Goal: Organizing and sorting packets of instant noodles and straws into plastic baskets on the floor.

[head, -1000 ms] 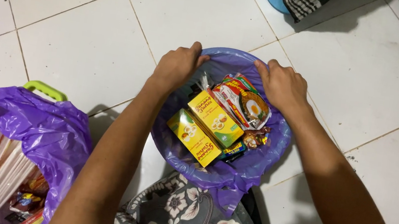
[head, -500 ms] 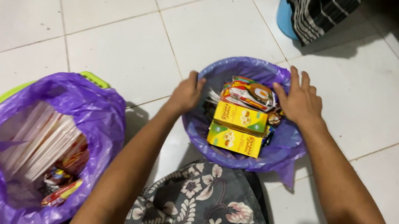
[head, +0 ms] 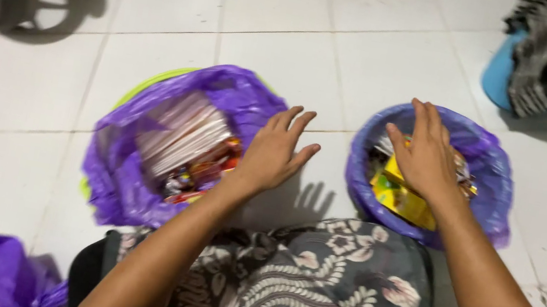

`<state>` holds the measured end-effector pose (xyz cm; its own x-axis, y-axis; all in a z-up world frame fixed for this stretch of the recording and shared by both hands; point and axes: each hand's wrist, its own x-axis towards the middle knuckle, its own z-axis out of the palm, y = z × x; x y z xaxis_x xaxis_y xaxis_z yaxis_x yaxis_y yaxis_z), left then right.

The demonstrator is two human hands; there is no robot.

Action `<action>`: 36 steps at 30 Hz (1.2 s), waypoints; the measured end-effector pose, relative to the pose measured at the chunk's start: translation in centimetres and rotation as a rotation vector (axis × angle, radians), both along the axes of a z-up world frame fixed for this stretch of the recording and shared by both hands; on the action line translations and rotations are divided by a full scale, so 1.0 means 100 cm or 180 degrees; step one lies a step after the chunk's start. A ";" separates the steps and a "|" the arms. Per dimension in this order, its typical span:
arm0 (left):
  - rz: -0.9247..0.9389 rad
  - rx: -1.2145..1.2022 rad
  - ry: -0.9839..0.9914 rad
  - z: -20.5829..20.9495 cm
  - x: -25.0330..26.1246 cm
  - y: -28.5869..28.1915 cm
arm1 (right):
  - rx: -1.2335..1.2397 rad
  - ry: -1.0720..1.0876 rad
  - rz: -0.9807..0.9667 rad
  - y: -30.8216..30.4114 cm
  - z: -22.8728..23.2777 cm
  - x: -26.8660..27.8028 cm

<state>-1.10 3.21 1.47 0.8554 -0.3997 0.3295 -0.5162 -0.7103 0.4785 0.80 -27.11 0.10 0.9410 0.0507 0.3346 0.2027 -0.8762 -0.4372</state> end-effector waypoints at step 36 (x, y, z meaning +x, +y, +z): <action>0.1963 0.0110 0.0780 -0.060 0.013 0.201 | -0.0888 0.0560 0.1270 0.322 -0.064 0.072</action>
<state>0.22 23.33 -4.53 0.9793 0.1803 0.0921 0.1107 -0.8578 0.5019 8.04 5.09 -6.30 0.8710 0.4819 0.0955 0.4893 -0.8338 -0.2557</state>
